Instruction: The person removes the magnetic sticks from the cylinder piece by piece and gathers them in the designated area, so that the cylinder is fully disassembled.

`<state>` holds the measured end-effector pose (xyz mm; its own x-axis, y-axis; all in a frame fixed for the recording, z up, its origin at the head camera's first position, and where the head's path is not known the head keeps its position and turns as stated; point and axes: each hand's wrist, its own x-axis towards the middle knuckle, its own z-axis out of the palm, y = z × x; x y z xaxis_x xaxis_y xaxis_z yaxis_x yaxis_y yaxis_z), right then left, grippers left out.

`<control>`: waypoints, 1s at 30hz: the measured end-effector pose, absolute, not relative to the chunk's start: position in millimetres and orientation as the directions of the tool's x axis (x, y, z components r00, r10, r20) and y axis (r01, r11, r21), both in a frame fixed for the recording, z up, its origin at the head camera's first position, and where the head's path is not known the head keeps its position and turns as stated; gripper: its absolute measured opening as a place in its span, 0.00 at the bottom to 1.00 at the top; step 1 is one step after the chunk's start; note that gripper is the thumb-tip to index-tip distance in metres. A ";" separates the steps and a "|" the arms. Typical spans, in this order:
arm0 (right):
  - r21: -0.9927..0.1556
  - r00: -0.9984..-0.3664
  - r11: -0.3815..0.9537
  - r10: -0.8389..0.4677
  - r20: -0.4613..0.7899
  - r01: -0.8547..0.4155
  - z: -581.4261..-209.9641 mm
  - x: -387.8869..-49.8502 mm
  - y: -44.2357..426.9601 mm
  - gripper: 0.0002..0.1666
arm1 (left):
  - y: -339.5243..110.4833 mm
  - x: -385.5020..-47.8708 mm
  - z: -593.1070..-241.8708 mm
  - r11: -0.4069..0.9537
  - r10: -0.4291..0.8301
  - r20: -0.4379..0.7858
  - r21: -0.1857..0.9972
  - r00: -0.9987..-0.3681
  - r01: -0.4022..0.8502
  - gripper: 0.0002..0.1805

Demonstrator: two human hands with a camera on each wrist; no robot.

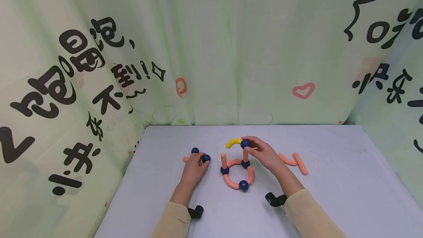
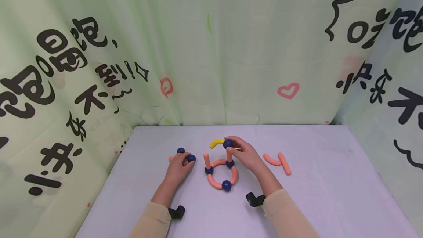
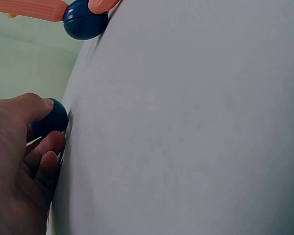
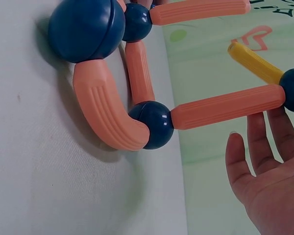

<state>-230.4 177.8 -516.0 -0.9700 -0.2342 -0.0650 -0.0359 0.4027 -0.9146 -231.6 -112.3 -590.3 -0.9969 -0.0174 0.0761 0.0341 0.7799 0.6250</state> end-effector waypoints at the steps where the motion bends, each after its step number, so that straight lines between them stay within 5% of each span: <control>1: -0.915 -0.970 0.402 -0.233 -0.066 -0.034 -516.1 -230.6 177.8 0.29 | -111.9 -231.6 -590.2 0.780 -0.022 0.076 0.625 -0.997 0.030 0.23; 30: -0.917 -0.969 0.396 -0.243 -0.050 -0.052 -518.7 -232.7 176.3 0.30 | -110.1 -232.4 -593.5 0.778 -0.005 0.091 0.626 -0.996 0.053 0.26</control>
<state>-232.7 176.3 -518.7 -0.9686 -0.2433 -0.0501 -0.0521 0.3959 -0.9168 -232.4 -110.1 -593.5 -0.9959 -0.0049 0.0906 0.0532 0.7779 0.6261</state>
